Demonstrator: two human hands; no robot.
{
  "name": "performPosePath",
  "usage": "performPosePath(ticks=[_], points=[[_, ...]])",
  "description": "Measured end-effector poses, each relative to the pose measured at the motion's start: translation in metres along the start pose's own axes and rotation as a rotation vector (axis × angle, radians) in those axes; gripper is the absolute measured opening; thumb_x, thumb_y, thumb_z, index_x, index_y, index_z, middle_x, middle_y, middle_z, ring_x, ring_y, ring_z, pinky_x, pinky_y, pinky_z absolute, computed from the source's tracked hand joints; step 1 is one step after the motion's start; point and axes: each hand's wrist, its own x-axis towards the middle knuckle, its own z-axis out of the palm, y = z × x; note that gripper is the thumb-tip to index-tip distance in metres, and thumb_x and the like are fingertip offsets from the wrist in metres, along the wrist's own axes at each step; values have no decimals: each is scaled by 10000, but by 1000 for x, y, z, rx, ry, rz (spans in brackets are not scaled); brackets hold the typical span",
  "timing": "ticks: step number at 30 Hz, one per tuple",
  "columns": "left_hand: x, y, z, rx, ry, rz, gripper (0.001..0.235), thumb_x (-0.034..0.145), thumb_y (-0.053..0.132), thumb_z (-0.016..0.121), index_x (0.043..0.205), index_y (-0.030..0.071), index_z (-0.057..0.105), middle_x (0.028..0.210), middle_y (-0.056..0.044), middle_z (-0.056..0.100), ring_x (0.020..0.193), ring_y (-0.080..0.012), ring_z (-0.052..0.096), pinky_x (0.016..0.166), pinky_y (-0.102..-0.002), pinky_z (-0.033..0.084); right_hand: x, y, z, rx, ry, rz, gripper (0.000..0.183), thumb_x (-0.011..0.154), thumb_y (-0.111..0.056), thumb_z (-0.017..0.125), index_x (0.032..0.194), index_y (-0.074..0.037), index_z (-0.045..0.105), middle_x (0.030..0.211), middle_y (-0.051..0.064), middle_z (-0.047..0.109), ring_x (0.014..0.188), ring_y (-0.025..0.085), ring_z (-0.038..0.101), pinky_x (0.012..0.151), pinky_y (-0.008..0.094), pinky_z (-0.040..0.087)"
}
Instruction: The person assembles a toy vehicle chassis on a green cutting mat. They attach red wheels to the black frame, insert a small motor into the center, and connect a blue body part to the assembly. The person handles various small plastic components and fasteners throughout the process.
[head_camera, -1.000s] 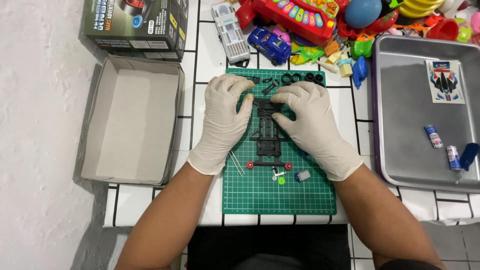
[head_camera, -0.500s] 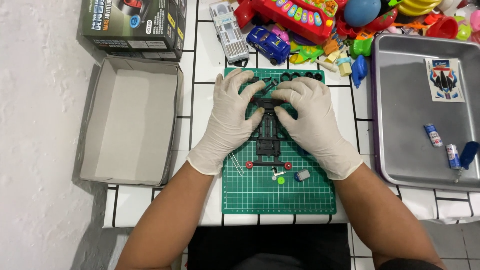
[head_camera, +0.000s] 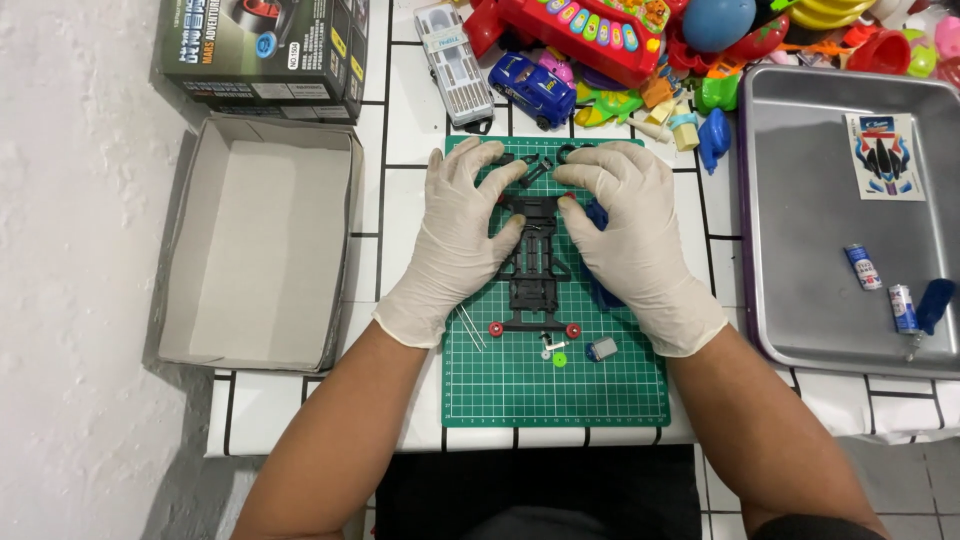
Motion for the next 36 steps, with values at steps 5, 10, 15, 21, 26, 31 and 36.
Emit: performPosePath(ticks=[5,10,15,21,26,31,36], points=[[0,-1,1,0,-2,-4,583,878,259,764,1418,231,548,1434,-84,451,1487,-380,301,1230,-659,76,2,-2,-4,1,12,-8,312,854,5,806,1120,-140,726,1126,57,685,1167,322,591,1002,490,455],[2,-1,1,-6,3,-3,586,882,253,759,1425,224,542,1439,-83,451,1487,-373,300,1229,-659,78,2,1,-4,8,26,-9,306,851,4,806,1110,-140,729,1109,57,692,1151,324,605,989,493,469],[6,-18,3,22,129,-35,395,1003,158,618,1395,178,577,1335,-85,530,1402,-331,419,1213,-630,181,3,0,-9,17,50,-13,288,854,-3,807,1102,-122,724,1105,78,687,1145,342,599,995,507,464],[12,-45,9,263,173,-85,412,1007,191,646,1413,161,587,1297,-52,582,1375,-283,444,1213,-566,191,1,12,-7,6,119,-38,283,863,-6,804,1103,-142,737,1097,49,695,1141,312,612,1020,471,454],[12,-53,19,370,178,-35,294,1015,240,645,1309,233,656,1197,28,609,1324,-211,436,1212,-528,156,1,13,-7,23,124,-25,267,856,-19,797,1077,-160,744,1073,31,702,1110,296,622,998,457,465],[19,-57,20,401,182,-34,154,956,304,713,1109,297,700,1040,108,618,1233,-155,464,1198,-495,203,-1,14,-6,34,134,-28,258,858,-36,797,1070,-174,747,1069,25,706,1105,285,627,996,442,472],[23,-57,19,467,251,60,129,890,274,781,978,263,687,908,96,638,1156,-165,523,1167,-473,263,-6,28,7,39,104,-5,265,870,-62,790,1090,-203,746,1098,3,705,1143,263,619,1012,423,460]])
